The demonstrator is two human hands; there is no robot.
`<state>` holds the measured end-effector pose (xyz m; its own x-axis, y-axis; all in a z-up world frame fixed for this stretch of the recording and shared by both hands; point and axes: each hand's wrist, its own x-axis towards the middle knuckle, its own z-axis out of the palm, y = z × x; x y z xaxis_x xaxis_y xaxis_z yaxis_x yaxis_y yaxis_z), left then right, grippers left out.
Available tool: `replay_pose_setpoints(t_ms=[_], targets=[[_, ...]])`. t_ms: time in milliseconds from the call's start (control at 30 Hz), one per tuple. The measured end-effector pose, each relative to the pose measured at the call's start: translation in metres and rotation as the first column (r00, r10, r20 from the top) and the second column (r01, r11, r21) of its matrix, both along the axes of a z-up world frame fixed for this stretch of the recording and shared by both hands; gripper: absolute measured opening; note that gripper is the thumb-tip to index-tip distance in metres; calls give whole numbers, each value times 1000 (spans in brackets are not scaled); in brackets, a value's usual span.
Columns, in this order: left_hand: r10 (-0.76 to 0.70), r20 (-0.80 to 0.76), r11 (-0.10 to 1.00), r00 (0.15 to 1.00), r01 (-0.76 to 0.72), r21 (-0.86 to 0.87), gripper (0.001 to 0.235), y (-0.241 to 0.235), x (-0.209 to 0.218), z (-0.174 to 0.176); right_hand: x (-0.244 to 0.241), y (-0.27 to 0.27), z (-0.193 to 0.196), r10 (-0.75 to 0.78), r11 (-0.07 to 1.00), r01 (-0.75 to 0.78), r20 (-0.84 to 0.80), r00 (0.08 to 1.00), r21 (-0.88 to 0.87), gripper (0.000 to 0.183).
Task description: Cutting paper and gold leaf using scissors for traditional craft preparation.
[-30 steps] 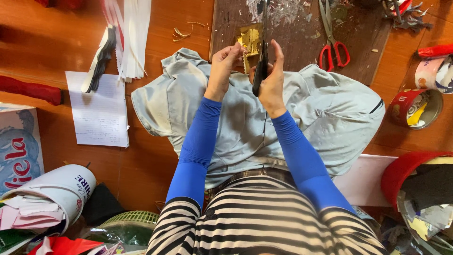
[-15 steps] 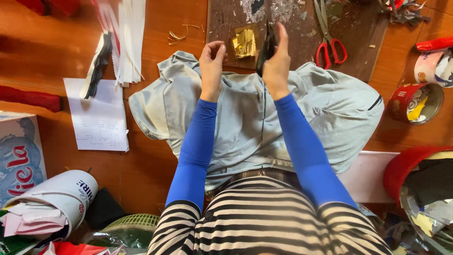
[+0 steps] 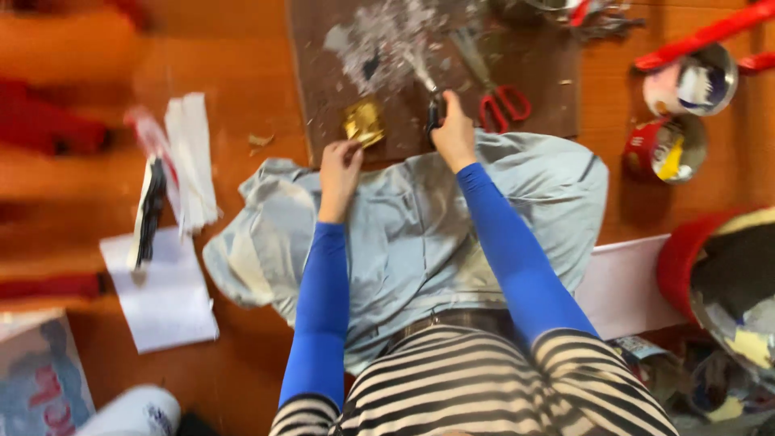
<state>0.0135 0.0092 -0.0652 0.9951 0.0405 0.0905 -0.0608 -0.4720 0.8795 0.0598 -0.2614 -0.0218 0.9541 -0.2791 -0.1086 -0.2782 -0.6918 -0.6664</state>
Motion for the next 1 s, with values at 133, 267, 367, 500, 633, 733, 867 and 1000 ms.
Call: replay_pose_setpoints(t_ms=[133, 267, 367, 500, 633, 733, 867, 1000], targets=[[-51, -4, 985, 999, 51, 164, 26, -2, -5, 19, -1, -28, -20, 129, 986, -107, 185, 974, -126, 79], [-115, 52, 949, 992, 94, 300, 27, -6, -7, 31, -3, -30, -29, 176, 922, -122, 119, 977, -368, 67], [-114, 23, 924, 993, 97, 371, 25, -8, -7, 39, -16, -18, -18, 216, 861, -96, 188, 958, -499, 47], [-127, 66, 921, 990, 93, 380, 14, -10, -9, 41, -43, 4, 8, 294, 941, -239, 234, 927, -240, 34], [-262, 155, 950, 953, 226, 214, 12, -31, -22, 65, -63, 10, 39, 241, 967, -253, 203, 949, 33, 37], [-349, 136, 923, 927, 315, 219, 15, -44, -37, 80, -71, 4, 34, 232, 956, -256, 166, 958, 140, 39], [-447, 193, 894, 873, 432, 118, 42, -53, -46, 100, -69, -23, 34, 172, 981, -182, 144, 975, 60, 24], [-271, 144, 962, 952, 266, 55, 65, -44, -44, 84, -60, -99, 67, -123, 992, 111, 249, 961, 59, 21]])
